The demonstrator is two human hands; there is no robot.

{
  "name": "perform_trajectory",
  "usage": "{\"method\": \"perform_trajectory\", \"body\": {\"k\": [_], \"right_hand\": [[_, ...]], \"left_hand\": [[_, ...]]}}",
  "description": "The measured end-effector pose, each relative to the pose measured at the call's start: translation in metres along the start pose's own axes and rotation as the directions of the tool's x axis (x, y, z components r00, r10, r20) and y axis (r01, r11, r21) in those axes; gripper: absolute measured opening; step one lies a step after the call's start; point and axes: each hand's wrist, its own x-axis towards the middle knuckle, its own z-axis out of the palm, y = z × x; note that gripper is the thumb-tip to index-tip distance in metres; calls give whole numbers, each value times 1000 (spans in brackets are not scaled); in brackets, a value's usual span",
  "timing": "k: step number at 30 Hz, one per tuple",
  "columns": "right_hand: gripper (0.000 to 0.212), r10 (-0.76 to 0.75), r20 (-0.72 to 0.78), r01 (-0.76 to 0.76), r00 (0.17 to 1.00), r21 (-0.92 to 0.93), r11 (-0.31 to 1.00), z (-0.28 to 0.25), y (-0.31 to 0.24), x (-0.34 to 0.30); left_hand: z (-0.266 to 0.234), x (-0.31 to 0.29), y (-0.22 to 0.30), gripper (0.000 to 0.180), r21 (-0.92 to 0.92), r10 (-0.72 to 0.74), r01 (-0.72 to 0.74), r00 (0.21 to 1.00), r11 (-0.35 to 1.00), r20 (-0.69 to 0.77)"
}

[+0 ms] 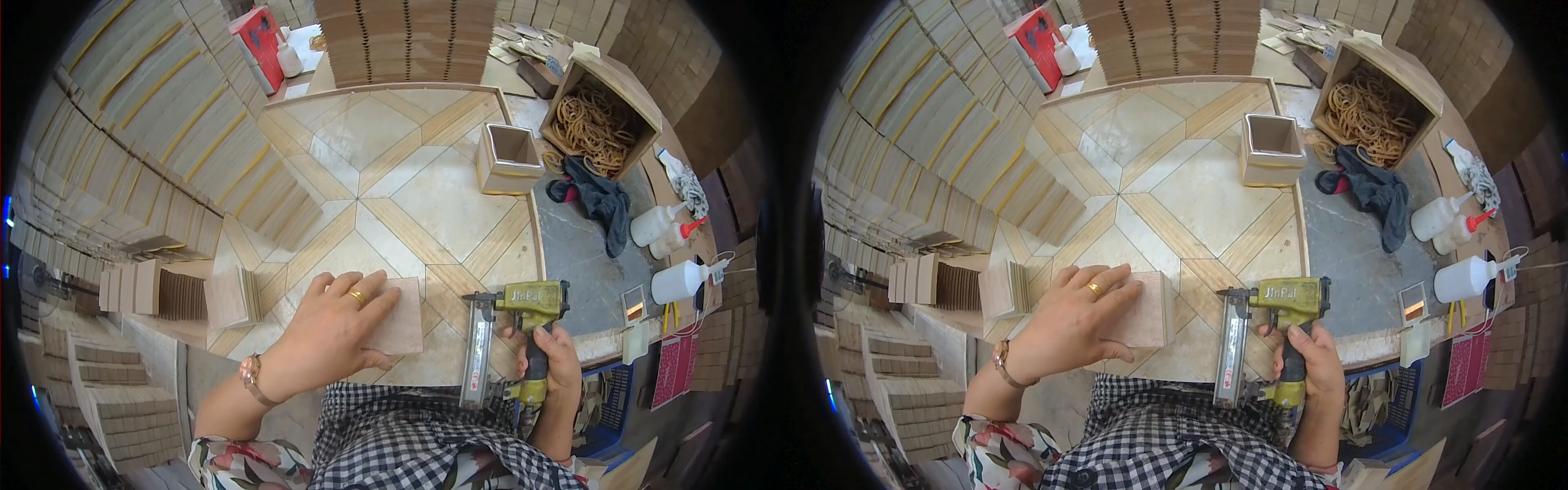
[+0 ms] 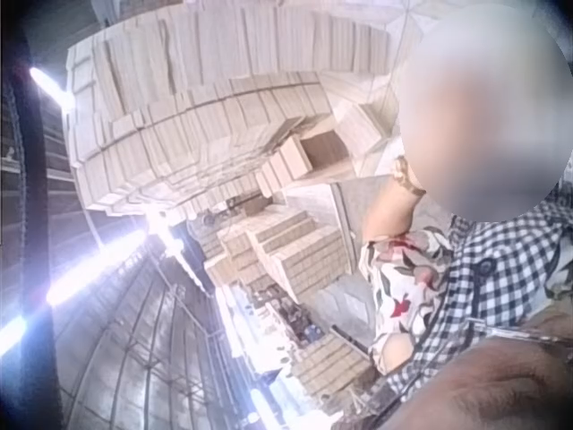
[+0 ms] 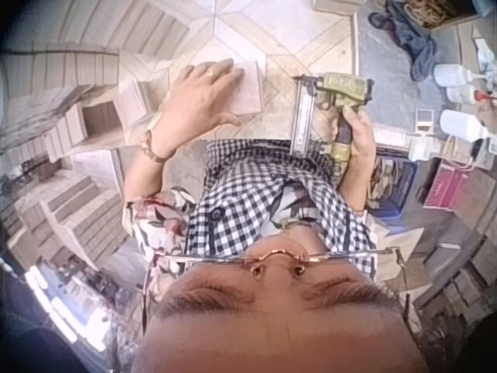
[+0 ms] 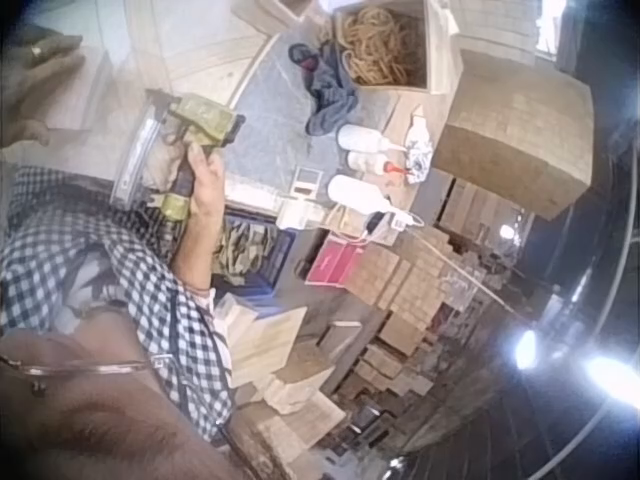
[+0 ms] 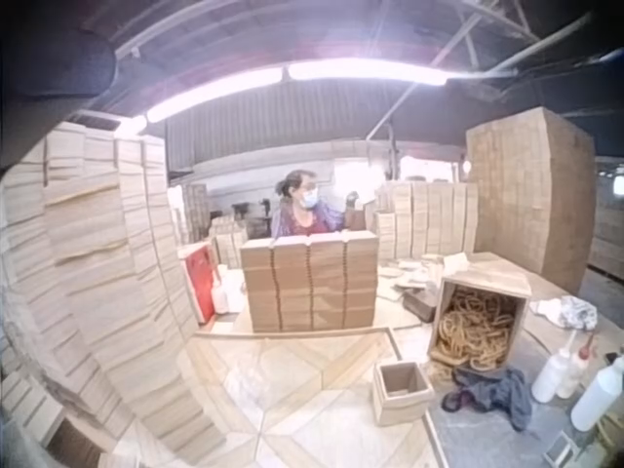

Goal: Assembling wooden boxes using a pneumatic nail gun, applying glue, and securing items with rubber bands.

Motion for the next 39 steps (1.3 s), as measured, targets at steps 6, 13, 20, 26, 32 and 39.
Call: {"method": "perform_trajectory", "body": {"k": [6,13,20,26,32,39], "right_hand": [[38,-8,3,8,1000,1,1000,0,0,0],[38,-10,-25,10,1000,-7,1000,-2,0,4],[35,9,-18,-9,1000,8,1000,-3,0,-2],[33,53,13,-54,999,75,996,-9,3,-2],[33,78,26,-81,997,129,988,-9,5,1],[36,92,-20,-91,996,66,994,-11,3,3]], "left_hand": [[2,0,0,80,-14,-14,14,1000,1000,1],[6,4,-6,77,-50,16,-19,998,999,-52],[9,2,-9,77,-157,67,-82,993,984,-97],[14,-9,-12,97,-110,59,-72,991,991,-118],[36,-38,-42,109,-348,-17,-57,978,936,-208],[54,-39,-51,110,-754,-92,5,993,657,-73]]}}
